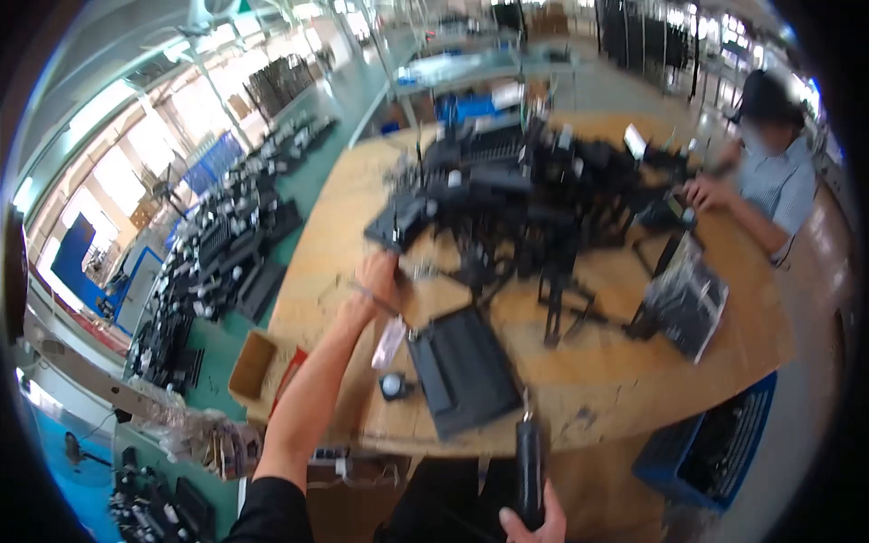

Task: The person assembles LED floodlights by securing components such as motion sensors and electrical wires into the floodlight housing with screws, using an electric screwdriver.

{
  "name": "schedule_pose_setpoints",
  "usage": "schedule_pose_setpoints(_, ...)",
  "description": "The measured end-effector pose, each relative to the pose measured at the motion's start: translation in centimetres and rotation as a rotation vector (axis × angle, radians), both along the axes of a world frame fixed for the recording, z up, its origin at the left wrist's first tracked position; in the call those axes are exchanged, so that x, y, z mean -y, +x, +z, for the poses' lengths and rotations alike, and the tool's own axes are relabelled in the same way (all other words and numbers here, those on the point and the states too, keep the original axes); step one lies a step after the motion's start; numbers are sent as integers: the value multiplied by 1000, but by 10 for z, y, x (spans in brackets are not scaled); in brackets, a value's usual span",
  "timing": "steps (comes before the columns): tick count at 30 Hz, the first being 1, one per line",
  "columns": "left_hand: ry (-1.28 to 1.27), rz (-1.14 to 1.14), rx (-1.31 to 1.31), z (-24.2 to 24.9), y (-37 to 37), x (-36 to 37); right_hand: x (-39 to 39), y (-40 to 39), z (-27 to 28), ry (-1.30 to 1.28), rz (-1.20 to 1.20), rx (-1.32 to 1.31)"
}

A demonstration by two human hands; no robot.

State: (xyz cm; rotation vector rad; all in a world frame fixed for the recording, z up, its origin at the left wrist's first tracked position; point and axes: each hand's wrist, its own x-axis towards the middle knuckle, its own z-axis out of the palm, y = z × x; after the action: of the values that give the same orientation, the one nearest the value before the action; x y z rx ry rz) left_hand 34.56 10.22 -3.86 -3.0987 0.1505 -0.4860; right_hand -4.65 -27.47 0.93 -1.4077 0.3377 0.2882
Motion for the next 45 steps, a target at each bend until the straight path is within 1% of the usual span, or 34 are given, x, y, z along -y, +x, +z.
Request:
schedule_pose_setpoints(1, -31, -58, 10, -3, 7, -7, 5, -2, -9, -48, 25, 40)
schedule_pose_setpoints(2, -49, -68, -23, 6, 3, -7, 7, -1, -7, -25, 25, -1)
schedule_pose_setpoints(3, -68, -78, -72, 11, -1, -6, 7, 1, -3, -14, 34, 30)
schedule_pose_setpoints(4, -80, -92, -55, 11, -1, -7, 8, 2, -1, -2, 46, 49)
schedule_pose_setpoints(6, -68, -84, 44, 7, -4, -10, 9, 0, 1, 8, 37, 60)
schedule_pose_setpoints(7, -43, -143, 170, 6, -7, -11, 8, -3, 1, 32, 39, 62)
schedule_pose_setpoints(8, -42, -142, 172, 4, -10, -12, 7, -8, 1, 33, 39, 64)
schedule_pose_setpoints(10, -87, -218, 348, 15, -21, -7, 7, -14, 2, 40, 29, 83)
schedule_pose_setpoints(11, -89, -218, 352, 22, -24, -6, 8, -18, 2, 38, 29, 87)
schedule_pose_setpoints(13, -439, -114, 423, 37, -34, -6, 7, -28, 3, 40, 39, 81)
schedule_pose_setpoints(14, -440, -100, 407, 42, -42, -7, 4, -32, 6, 39, 49, 62)
schedule_pose_setpoints(16, -687, -21, 654, 64, -78, -1, -4, -35, 21, 7, 24, 185)
schedule_pose_setpoints(17, -685, 13, 608, 66, -108, 1, -3, -40, 20, 4, 39, 132)
schedule_pose_setpoints(19, -1095, 57, 481, 79, -161, 8, -1, -41, 9, 22, 201, 120)
schedule_pose_setpoints(20, -1094, 79, 462, 81, -189, 16, -2, -41, 12, 22, 209, 94)
schedule_pose_setpoints(22, -1468, 10, 297, 77, -250, 44, -6, -37, 18, -75, 368, 177)
schedule_pose_setpoints(23, -1607, 28, 168, 75, -272, 62, -8, -32, 12, -118, 431, 329)
schedule_pose_setpoints(26, -2039, 68, -173, 51, -310, 100, -20, -29, 9, -82, 512, 273)
schedule_pose_setpoints(27, -2044, 75, -172, 49, -314, 104, -22, -28, 8, -85, 517, 268)
schedule_pose_setpoints(29, -2156, -1, -184, 50, -323, 111, -24, -27, 9, -163, 534, 356)
schedule_pose_setpoints(32, -2243, -22, -266, 54, -330, 111, -20, -28, 13, -177, 559, 334)
schedule_pose_setpoints(33, -2225, -83, -312, 49, -330, 107, -21, -28, 19, -195, 573, 283)
schedule_pose_setpoints(34, -2230, -71, -326, 44, -332, 106, -20, -31, 17, -196, 570, 267)
schedule_pose_setpoints(36, -2440, -151, -426, 41, -330, 102, -21, -31, 13, -163, 564, 316)
schedule_pose_setpoints(38, -2474, -154, -445, 42, -330, 103, -22, -31, 15, -164, 570, 308)
schedule_pose_setpoints(40, -2612, -178, -456, 45, -331, 104, -21, -32, 19, -165, 579, 298)
schedule_pose_setpoints(44, -2569, -179, -449, 47, -332, 102, -17, -28, 26, -169, 607, 258)
schedule_pose_setpoints(45, -2463, -162, -436, 46, -332, 99, -16, -27, 28, -172, 621, 224)
